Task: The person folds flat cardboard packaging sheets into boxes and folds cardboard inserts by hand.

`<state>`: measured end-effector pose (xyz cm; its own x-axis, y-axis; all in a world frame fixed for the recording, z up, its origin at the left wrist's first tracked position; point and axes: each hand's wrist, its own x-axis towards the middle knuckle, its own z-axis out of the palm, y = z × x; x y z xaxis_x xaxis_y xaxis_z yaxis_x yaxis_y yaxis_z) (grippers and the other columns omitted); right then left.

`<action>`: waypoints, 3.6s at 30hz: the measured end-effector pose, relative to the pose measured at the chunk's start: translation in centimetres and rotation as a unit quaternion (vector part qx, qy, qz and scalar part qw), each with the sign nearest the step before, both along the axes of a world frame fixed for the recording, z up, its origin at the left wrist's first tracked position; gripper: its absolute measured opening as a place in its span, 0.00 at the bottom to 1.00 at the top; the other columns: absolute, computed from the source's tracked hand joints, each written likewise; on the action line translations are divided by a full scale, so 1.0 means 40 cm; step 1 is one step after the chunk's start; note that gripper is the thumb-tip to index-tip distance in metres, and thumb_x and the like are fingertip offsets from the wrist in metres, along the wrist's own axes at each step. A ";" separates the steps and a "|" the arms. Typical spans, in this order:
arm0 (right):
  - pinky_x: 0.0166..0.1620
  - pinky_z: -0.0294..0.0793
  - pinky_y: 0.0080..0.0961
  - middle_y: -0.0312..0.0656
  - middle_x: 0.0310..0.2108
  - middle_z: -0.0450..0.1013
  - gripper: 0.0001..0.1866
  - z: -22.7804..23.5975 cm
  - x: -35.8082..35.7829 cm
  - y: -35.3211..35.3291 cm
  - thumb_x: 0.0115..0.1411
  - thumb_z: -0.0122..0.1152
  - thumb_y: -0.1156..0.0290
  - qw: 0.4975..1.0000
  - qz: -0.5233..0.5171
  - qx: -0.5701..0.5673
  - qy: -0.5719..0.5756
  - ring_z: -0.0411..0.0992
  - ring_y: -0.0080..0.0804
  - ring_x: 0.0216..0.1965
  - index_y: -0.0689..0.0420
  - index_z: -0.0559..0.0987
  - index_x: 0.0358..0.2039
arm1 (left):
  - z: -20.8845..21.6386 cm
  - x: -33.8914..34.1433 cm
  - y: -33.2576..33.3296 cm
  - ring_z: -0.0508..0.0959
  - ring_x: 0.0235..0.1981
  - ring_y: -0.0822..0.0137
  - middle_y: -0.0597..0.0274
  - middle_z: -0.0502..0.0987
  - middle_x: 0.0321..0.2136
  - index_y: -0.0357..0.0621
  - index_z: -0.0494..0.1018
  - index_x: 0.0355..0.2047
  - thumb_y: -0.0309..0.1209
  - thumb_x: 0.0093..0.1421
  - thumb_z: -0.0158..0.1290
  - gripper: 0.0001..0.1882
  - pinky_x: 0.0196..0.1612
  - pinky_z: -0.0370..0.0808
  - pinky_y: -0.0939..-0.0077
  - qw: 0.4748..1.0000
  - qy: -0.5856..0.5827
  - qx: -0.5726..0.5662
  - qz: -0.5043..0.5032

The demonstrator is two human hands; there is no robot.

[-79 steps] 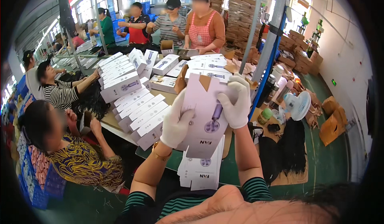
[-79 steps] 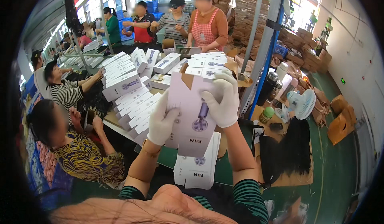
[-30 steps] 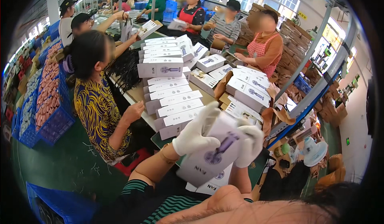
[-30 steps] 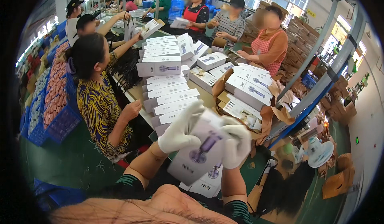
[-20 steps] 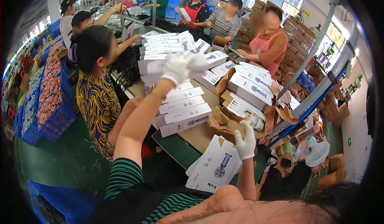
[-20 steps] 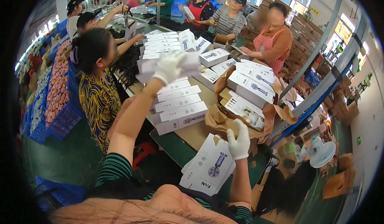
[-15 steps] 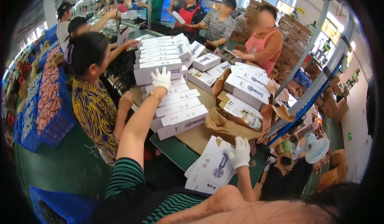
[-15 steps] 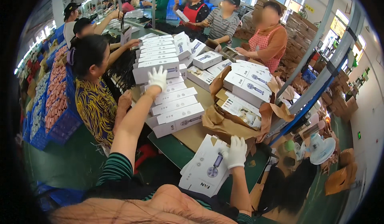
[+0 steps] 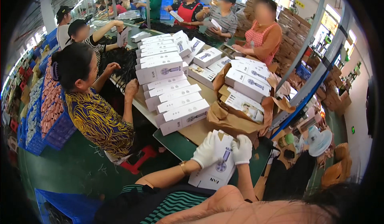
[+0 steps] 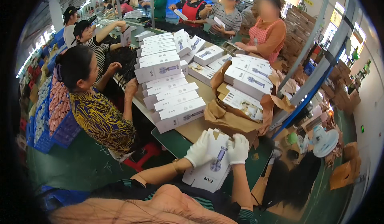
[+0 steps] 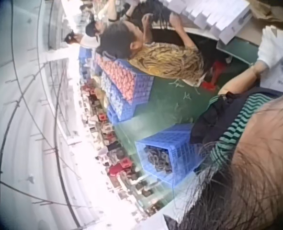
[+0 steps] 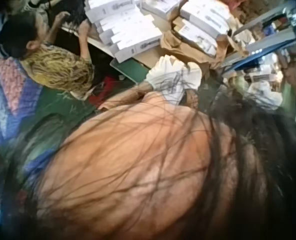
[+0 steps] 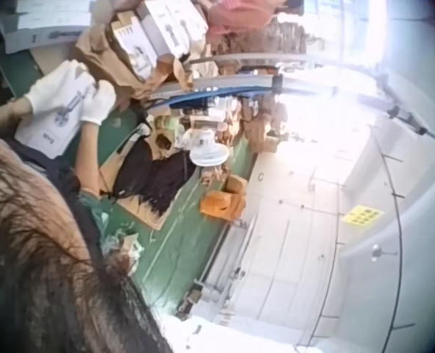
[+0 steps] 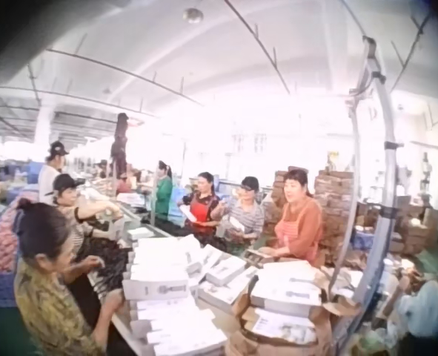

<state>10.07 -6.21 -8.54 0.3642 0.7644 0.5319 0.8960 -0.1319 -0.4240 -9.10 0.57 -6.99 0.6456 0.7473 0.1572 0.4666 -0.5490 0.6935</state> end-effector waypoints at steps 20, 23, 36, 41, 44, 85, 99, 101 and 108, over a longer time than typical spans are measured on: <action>0.54 0.68 0.36 0.44 0.37 0.74 0.08 0.168 -0.078 0.006 0.50 0.66 0.76 0.983 0.097 0.126 0.087 0.70 0.47 0.50 0.60 0.73 0.26 | 0.058 -0.051 -0.058 0.63 0.61 0.43 0.36 0.63 0.57 0.25 0.47 0.64 0.42 0.41 0.71 0.60 0.62 0.63 0.61 0.997 -0.048 -0.029 0.055; 0.54 0.66 0.43 0.43 0.37 0.72 0.09 0.361 -0.152 0.010 0.51 0.67 0.73 0.956 0.197 0.212 0.054 0.67 0.50 0.52 0.58 0.73 0.25 | 0.274 -0.086 -0.044 0.65 0.59 0.43 0.39 0.63 0.57 0.36 0.47 0.67 0.37 0.42 0.70 0.58 0.58 0.67 0.59 0.981 -0.160 -0.072 -0.088; 0.54 0.71 0.37 0.52 0.46 0.73 0.14 0.432 -0.293 0.049 0.65 0.47 0.72 0.854 0.238 0.325 0.329 0.73 0.42 0.48 0.66 0.71 0.48 | 0.382 -0.094 0.011 0.74 0.47 0.52 0.49 0.71 0.47 0.37 0.66 0.51 0.20 0.48 0.59 0.28 0.57 0.67 0.63 0.846 -0.532 0.023 0.014; 0.59 0.68 0.40 0.54 0.42 0.75 0.09 0.406 -0.257 0.058 0.61 0.50 0.80 0.735 0.292 0.412 0.453 0.73 0.42 0.49 0.63 0.71 0.42 | 0.372 -0.085 0.020 0.73 0.50 0.46 0.46 0.72 0.46 0.42 0.71 0.45 0.24 0.47 0.61 0.22 0.59 0.64 0.47 0.827 -0.497 0.257 -0.051; 0.59 0.67 0.37 0.59 0.48 0.73 0.23 0.448 -0.260 0.051 0.62 0.48 0.78 0.789 0.223 0.325 0.471 0.71 0.45 0.52 0.66 0.67 0.58 | 0.347 -0.085 0.030 0.75 0.44 0.51 0.53 0.73 0.44 0.59 0.78 0.43 0.37 0.37 0.70 0.27 0.48 0.74 0.58 0.845 -0.390 0.365 -0.019; 0.50 0.73 0.34 0.45 0.45 0.75 0.13 0.114 -0.068 0.128 0.56 0.62 0.72 0.987 0.112 0.032 0.113 0.72 0.44 0.49 0.58 0.77 0.42 | 0.023 0.022 0.424 0.59 0.63 0.42 0.63 0.58 0.67 0.71 0.60 0.64 0.29 0.64 0.40 0.28 0.62 0.53 0.32 0.909 0.306 0.278 0.056; 0.59 0.65 0.43 0.47 0.49 0.72 0.20 -0.005 0.031 -0.046 0.56 0.61 0.62 0.997 -0.012 -0.072 0.012 0.65 0.52 0.56 0.58 0.77 0.48 | -0.057 0.018 0.663 0.63 0.61 0.44 0.58 0.63 0.63 0.69 0.62 0.62 0.30 0.64 0.41 0.26 0.62 0.55 0.34 0.891 0.273 0.304 0.197; 0.59 0.64 0.44 0.46 0.50 0.72 0.19 0.001 0.019 -0.042 0.57 0.61 0.63 0.998 -0.010 -0.064 -0.004 0.65 0.52 0.56 0.56 0.78 0.48 | -0.067 0.004 0.695 0.63 0.63 0.48 0.58 0.64 0.62 0.63 0.64 0.61 0.31 0.65 0.41 0.23 0.64 0.51 0.36 0.867 0.294 0.340 0.216; 0.58 0.63 0.45 0.43 0.49 0.72 0.16 -0.003 -0.030 -0.005 0.54 0.64 0.66 0.998 0.059 -0.026 -0.016 0.64 0.51 0.56 0.54 0.78 0.44 | -0.092 -0.021 0.723 0.59 0.66 0.52 0.57 0.63 0.64 0.48 0.62 0.63 0.37 0.64 0.44 0.27 0.67 0.43 0.36 0.819 0.321 0.392 0.270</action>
<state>8.87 -6.40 -8.67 0.2541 0.8279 0.5001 0.9193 -0.0462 -0.3907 -9.95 29.48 -10.68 0.3925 0.7829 0.4826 0.9182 -0.3028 -0.2555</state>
